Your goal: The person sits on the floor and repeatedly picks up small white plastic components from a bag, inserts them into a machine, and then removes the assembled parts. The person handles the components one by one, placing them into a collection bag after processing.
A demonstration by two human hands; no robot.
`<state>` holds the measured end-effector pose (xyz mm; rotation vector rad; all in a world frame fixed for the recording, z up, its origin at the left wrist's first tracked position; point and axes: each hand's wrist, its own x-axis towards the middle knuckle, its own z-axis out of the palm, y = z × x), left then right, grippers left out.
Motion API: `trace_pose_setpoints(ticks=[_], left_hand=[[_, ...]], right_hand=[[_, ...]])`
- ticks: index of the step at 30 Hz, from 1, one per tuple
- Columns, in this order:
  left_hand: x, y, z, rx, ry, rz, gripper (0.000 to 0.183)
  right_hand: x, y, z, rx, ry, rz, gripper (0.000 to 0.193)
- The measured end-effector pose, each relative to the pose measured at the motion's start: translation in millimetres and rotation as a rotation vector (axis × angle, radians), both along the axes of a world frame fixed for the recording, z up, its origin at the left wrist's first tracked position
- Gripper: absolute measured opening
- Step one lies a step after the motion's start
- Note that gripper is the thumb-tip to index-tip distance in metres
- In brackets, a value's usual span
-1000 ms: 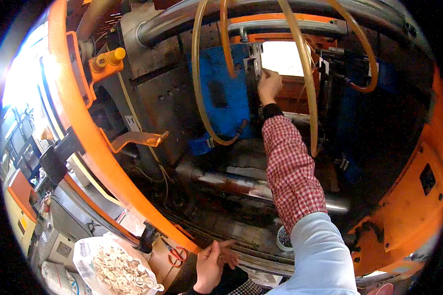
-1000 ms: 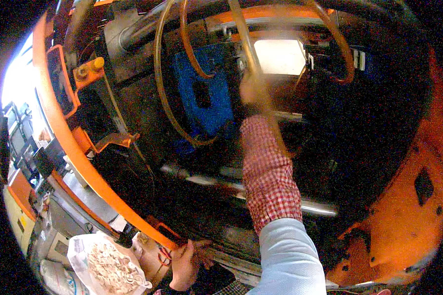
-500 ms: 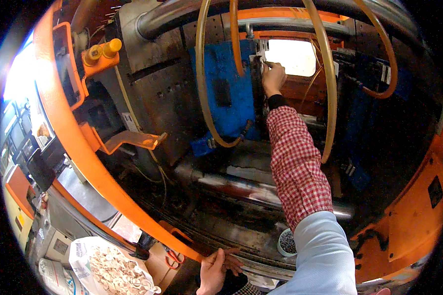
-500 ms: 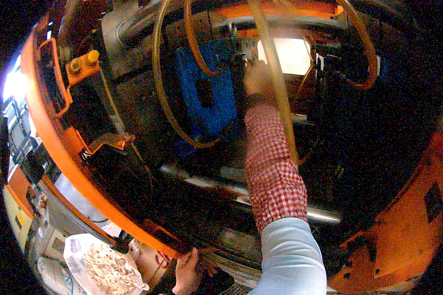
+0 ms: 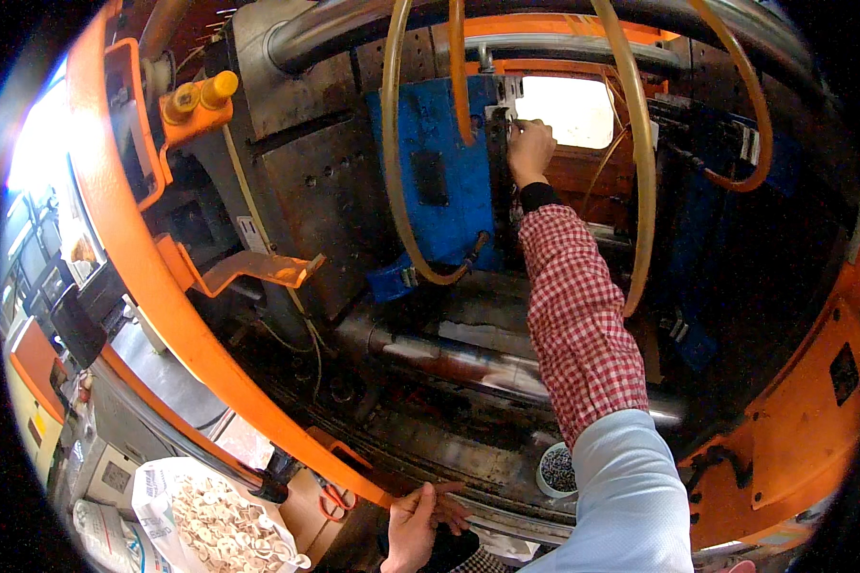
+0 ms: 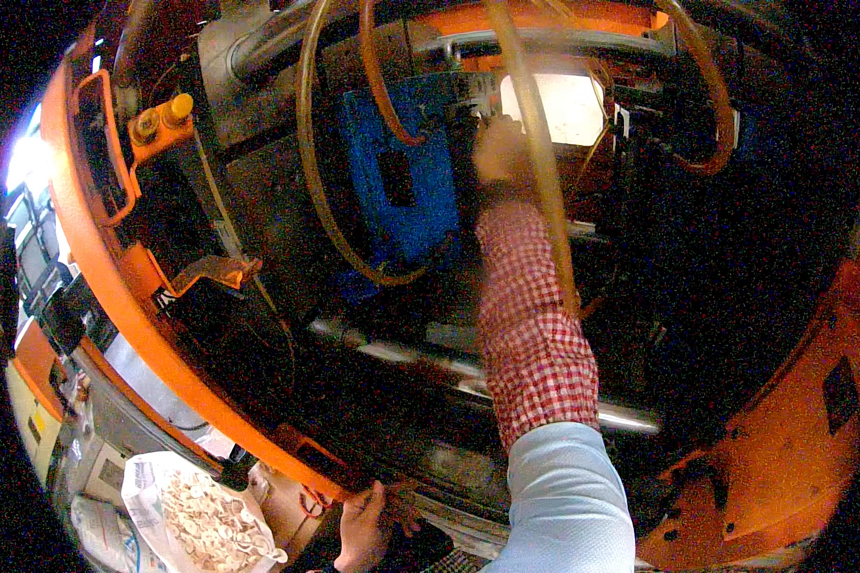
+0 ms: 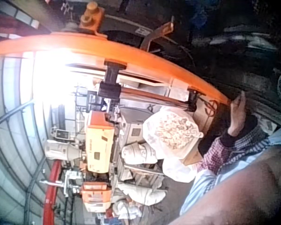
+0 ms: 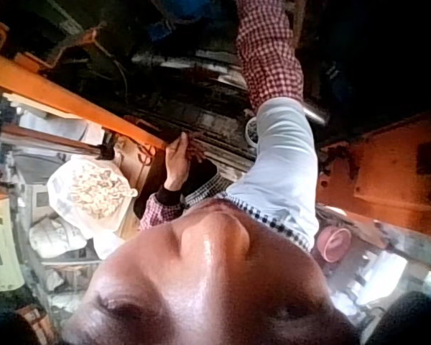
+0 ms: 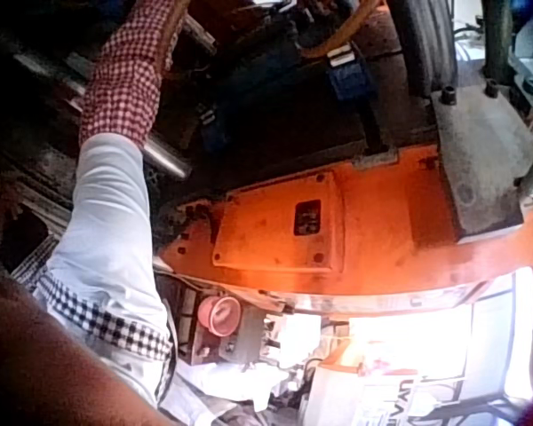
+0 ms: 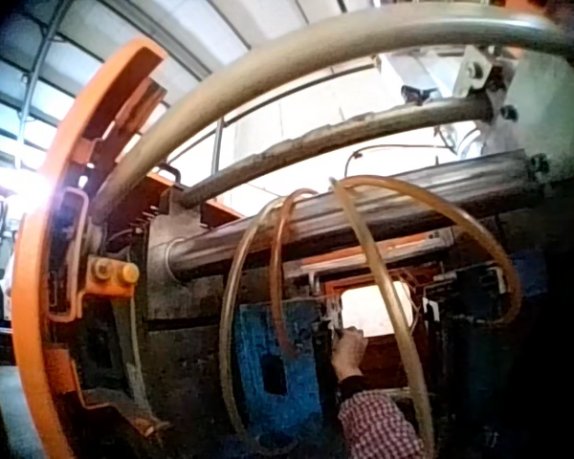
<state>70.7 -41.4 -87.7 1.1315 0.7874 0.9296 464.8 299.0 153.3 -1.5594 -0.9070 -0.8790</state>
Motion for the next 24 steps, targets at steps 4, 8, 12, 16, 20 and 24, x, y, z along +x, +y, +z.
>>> trace_pose_setpoints(ticks=[4,8,12,16,20,24], left_hand=[[2.1,-1.8,-0.2,-0.006,-0.021,0.019,0.041],[1.5,-7.4,-9.4,0.028,-0.009,0.055,0.038],[8.3,-19.2,-0.1,0.368,0.176,0.039,0.033],[-11.9,-45.2,85.4,1.244,0.550,0.523,0.037],[-62.9,-19.9,102.4,1.160,0.409,1.253,0.042],[-103.6,30.6,117.3,0.804,0.120,0.879,0.038]], right_hand=[[-2.0,4.4,0.0,-0.017,0.056,0.037,0.020],[-15.6,-2.8,-2.7,-0.072,0.278,0.358,0.028],[1.9,2.1,-9.0,-0.295,0.175,0.139,0.036],[-14.3,-14.3,-4.2,-0.219,0.299,0.255,0.041],[-70.3,-73.2,0.5,-0.196,0.331,0.315,0.035],[-130.4,-143.9,-16.8,0.079,0.292,0.358,0.026]])
